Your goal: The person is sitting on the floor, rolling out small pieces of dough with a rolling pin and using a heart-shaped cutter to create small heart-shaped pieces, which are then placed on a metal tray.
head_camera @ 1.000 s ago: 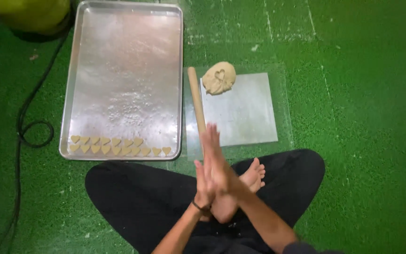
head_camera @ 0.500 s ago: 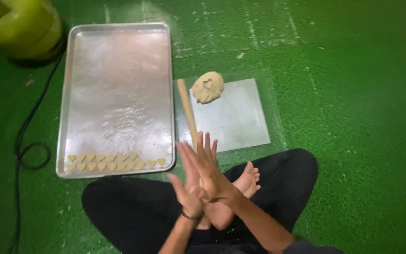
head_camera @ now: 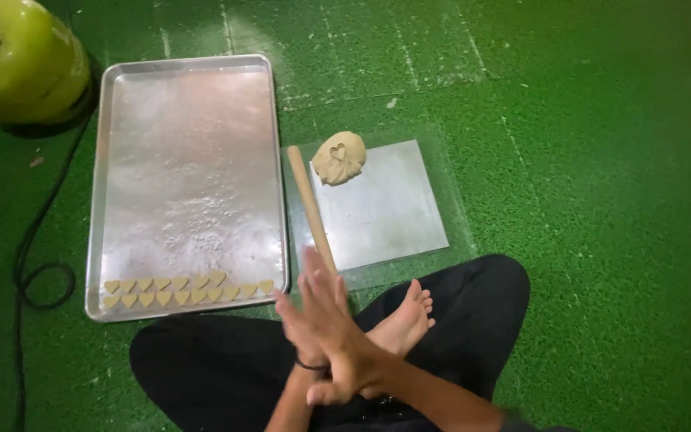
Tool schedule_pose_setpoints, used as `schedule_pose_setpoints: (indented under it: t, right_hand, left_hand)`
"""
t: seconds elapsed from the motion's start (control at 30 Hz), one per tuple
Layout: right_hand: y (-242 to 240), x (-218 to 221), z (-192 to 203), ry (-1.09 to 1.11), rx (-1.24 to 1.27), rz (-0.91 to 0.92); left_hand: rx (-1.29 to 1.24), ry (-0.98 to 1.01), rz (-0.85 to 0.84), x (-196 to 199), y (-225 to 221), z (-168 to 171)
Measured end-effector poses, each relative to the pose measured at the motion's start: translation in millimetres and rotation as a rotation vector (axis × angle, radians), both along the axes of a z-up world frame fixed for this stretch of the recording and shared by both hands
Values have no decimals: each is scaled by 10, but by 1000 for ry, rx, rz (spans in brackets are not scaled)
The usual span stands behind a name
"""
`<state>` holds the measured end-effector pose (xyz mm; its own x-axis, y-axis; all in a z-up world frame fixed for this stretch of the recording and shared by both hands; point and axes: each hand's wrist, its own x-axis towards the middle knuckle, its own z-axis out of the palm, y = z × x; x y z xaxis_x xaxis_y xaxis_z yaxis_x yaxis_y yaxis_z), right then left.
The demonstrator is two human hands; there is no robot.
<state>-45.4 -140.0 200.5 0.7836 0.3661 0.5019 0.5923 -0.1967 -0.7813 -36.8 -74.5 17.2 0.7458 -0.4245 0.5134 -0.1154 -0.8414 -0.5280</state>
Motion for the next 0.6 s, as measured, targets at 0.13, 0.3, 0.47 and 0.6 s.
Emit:
schedule_pose_setpoints:
  t: [0.13, 0.3, 0.47, 0.6]
  right_hand:
    - [67, 241, -105, 221, -215, -405]
    - [320, 87, -72, 61, 93, -141]
    - [6, 319, -393, -16, -42, -303]
    - [132, -15, 84, -23, 45, -149]
  left_hand:
    - [403, -168, 207, -44, -31, 229]
    - [925, -368, 484, 130, 147, 567]
    - [1647, -585, 795, 232, 261, 899]
    - [2015, -679, 943, 218, 228, 1133]
